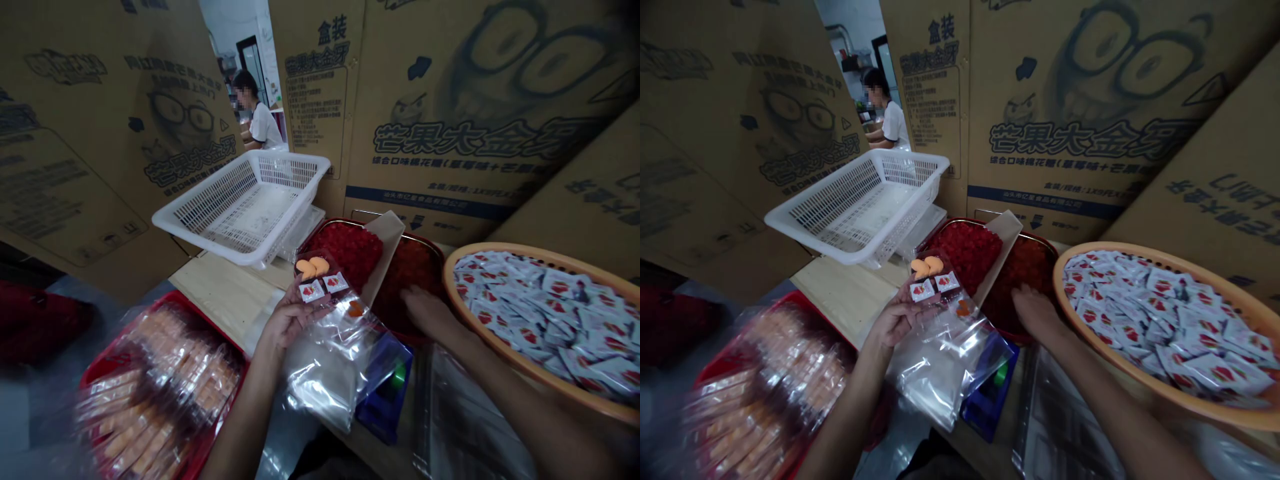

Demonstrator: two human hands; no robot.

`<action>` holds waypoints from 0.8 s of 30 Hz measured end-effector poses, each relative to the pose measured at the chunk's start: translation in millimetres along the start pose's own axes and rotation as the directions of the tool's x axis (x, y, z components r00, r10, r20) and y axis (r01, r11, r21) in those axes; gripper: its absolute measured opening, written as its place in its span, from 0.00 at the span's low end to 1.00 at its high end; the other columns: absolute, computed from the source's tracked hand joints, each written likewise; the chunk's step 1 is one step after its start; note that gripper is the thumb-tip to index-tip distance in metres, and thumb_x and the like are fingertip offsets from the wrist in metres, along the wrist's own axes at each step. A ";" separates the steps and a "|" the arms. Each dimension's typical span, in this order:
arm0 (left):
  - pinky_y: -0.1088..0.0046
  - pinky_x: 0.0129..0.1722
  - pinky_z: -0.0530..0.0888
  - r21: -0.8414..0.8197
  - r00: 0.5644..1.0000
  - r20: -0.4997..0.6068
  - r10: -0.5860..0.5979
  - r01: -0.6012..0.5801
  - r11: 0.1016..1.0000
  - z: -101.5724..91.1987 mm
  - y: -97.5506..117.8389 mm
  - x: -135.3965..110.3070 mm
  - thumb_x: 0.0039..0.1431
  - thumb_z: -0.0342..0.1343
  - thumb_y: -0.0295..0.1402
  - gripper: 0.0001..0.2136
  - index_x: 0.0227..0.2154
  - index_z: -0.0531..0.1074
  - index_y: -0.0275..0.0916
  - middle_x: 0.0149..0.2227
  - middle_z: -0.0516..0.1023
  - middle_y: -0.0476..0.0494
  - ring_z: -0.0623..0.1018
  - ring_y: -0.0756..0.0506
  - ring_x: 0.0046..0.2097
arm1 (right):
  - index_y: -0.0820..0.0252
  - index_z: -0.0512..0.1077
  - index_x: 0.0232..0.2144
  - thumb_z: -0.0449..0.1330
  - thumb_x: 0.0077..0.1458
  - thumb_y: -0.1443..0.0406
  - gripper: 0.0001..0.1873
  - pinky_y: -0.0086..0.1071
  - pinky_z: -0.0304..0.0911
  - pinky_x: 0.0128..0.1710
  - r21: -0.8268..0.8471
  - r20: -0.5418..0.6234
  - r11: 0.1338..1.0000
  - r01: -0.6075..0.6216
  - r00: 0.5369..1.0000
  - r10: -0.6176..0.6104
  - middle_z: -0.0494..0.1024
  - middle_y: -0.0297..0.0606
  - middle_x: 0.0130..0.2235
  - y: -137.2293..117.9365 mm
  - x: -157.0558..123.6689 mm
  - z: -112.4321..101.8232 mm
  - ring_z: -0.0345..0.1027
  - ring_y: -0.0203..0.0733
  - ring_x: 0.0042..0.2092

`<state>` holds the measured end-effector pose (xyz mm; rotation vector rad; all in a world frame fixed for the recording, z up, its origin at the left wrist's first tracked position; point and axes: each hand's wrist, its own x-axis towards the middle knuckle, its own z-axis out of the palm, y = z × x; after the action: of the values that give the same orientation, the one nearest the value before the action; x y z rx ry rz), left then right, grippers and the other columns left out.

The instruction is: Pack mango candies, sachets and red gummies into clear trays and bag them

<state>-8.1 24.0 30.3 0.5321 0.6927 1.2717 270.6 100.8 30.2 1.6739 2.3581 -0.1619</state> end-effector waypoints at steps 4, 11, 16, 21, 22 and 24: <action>0.55 0.55 0.67 0.020 1.000 0.013 0.027 -0.027 0.999 -3.1 0.9 -1.6 0.40 0.54 0.14 0.46 0.63 0.48 0.52 0.52 0.74 0.44 0.74 0.39 0.53 | 0.67 0.70 0.38 0.46 0.52 0.79 0.17 0.30 0.56 0.39 0.090 -0.032 0.996 -0.001 0.999 0.003 0.70 0.48 0.40 2.9 -2.5 -1.6 0.67 0.42 0.43; 0.54 0.54 0.68 0.026 0.999 0.021 0.034 -0.034 0.999 -1.0 2.9 -0.5 0.39 0.55 0.14 0.45 0.62 0.51 0.51 0.51 0.74 0.44 0.74 0.38 0.52 | 0.60 0.70 0.31 0.53 0.49 0.72 0.07 0.32 0.61 0.40 0.575 -0.290 0.811 0.108 0.954 0.078 0.74 0.41 0.38 19.7 -5.4 -5.3 0.68 0.42 0.40; 0.52 0.54 0.67 0.006 1.000 0.019 0.018 -0.018 1.000 3.9 0.6 2.1 0.39 0.55 0.14 0.45 0.61 0.51 0.51 0.49 0.75 0.45 0.75 0.38 0.51 | 0.58 0.71 0.34 0.59 0.48 0.58 0.11 0.33 0.63 0.32 0.864 -0.283 0.454 0.219 0.956 0.077 0.77 0.37 0.35 1.3 -23.2 -26.5 0.69 0.42 0.34; 0.53 0.51 0.69 -0.007 1.000 0.030 0.005 -0.005 1.000 10.2 -6.7 7.1 0.39 0.55 0.15 0.43 0.60 0.53 0.50 0.47 0.76 0.45 0.76 0.37 0.50 | 0.58 0.72 0.32 0.61 0.46 0.55 0.14 0.31 0.64 0.31 0.931 -0.231 0.243 0.272 0.955 -0.185 0.77 0.35 0.32 -51.9 -38.3 -51.6 0.69 0.40 0.32; 0.54 0.50 0.70 -0.003 1.000 0.024 -0.005 0.005 1.000 10.9 -8.2 8.4 0.39 0.55 0.15 0.44 0.60 0.54 0.50 0.48 0.76 0.45 0.76 0.37 0.49 | 0.58 0.72 0.32 0.61 0.46 0.56 0.12 0.31 0.64 0.31 0.921 -0.243 0.252 0.298 0.943 -0.229 0.77 0.35 0.32 -62.6 -39.3 -54.5 0.69 0.40 0.32; 0.59 0.48 0.72 0.004 1.000 0.007 -0.019 0.019 1.000 11.6 -10.9 11.0 0.38 0.55 0.15 0.44 0.60 0.54 0.50 0.49 0.75 0.45 0.77 0.38 0.48 | 0.58 0.73 0.30 0.59 0.47 0.58 0.10 0.31 0.64 0.33 0.888 -0.289 0.276 0.368 0.913 -0.289 0.77 0.35 0.32 -80.4 -39.5 -57.2 0.69 0.40 0.33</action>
<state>9.2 32.4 28.7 0.5314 0.6930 1.2509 199.7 50.9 91.6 1.3848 2.8097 -1.9334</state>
